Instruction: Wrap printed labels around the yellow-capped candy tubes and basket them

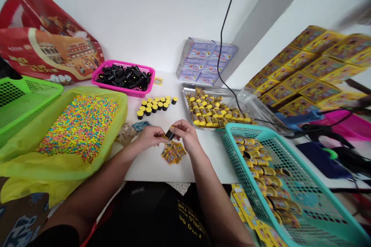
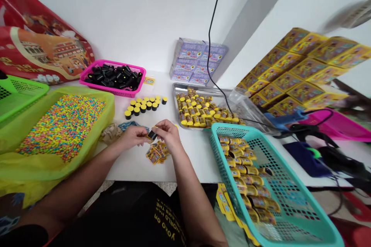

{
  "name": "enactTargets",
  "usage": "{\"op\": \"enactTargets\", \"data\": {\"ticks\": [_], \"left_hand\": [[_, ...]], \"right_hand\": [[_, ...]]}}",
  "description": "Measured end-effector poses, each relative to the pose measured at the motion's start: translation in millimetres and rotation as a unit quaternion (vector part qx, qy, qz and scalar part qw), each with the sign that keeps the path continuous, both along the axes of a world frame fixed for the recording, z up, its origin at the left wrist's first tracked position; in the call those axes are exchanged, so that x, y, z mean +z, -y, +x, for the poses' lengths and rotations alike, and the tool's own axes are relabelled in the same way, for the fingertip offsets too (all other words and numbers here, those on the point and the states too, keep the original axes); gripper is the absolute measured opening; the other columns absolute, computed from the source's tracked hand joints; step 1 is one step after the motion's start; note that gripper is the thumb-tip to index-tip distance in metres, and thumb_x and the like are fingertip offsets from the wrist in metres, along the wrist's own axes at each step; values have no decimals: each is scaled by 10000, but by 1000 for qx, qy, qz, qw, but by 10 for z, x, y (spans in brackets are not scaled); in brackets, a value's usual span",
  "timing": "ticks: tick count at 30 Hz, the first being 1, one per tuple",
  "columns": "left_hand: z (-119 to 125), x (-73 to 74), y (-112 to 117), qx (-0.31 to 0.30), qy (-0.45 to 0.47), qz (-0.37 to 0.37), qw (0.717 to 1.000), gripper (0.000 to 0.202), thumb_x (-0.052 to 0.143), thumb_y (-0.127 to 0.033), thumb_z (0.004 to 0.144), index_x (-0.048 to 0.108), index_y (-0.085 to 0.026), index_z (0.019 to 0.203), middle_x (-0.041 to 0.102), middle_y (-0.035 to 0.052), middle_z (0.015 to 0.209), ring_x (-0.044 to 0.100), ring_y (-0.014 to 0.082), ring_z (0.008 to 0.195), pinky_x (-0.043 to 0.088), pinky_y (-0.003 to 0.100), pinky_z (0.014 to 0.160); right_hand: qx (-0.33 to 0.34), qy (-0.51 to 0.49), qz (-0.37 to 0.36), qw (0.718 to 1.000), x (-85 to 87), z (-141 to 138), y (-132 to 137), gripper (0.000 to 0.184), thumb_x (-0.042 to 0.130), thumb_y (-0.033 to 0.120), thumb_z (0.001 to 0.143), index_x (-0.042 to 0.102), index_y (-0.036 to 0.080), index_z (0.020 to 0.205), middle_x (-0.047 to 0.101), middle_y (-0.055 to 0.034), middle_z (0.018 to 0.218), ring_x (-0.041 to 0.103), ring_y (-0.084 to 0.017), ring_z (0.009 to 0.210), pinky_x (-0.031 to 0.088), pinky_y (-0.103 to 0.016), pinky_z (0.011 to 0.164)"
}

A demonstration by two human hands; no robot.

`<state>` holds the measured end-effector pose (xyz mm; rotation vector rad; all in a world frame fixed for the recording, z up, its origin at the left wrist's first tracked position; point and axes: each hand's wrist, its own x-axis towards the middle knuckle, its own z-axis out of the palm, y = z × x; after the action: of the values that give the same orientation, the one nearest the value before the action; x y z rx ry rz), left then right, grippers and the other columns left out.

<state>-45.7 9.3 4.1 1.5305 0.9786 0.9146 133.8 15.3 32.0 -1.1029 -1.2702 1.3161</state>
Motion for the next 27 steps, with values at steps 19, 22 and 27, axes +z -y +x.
{"op": "enactTargets", "data": {"ticks": [19, 22, 27], "left_hand": [[22, -54, 8, 12, 120, -134, 984, 338, 763, -418, 669, 670, -110, 770, 620, 16, 541, 485, 85, 353, 273, 209, 347], [44, -76, 20, 14, 141, -148, 979, 369, 767, -451, 658, 665, -117, 774, 612, 8, 557, 475, 81, 352, 241, 216, 354], [89, -105, 27, 29, 181, -126, 975, 380, 782, -471, 655, 677, -122, 762, 635, 22, 650, 535, 96, 534, 369, 223, 499]], "right_hand": [[-64, -36, 31, 997, -34, -92, 137, 339, 808, 418, 630, 569, 189, 702, 595, 42, 541, 466, -82, 425, 347, -218, 412], [-94, -26, 69, 993, -47, -132, 178, 359, 816, 428, 626, 557, 193, 708, 589, 41, 582, 498, -92, 480, 407, -234, 474], [-159, 35, 136, 977, -113, -191, 239, 354, 787, 431, 666, 522, 206, 733, 533, 54, 633, 480, -93, 524, 416, -240, 507]]}}
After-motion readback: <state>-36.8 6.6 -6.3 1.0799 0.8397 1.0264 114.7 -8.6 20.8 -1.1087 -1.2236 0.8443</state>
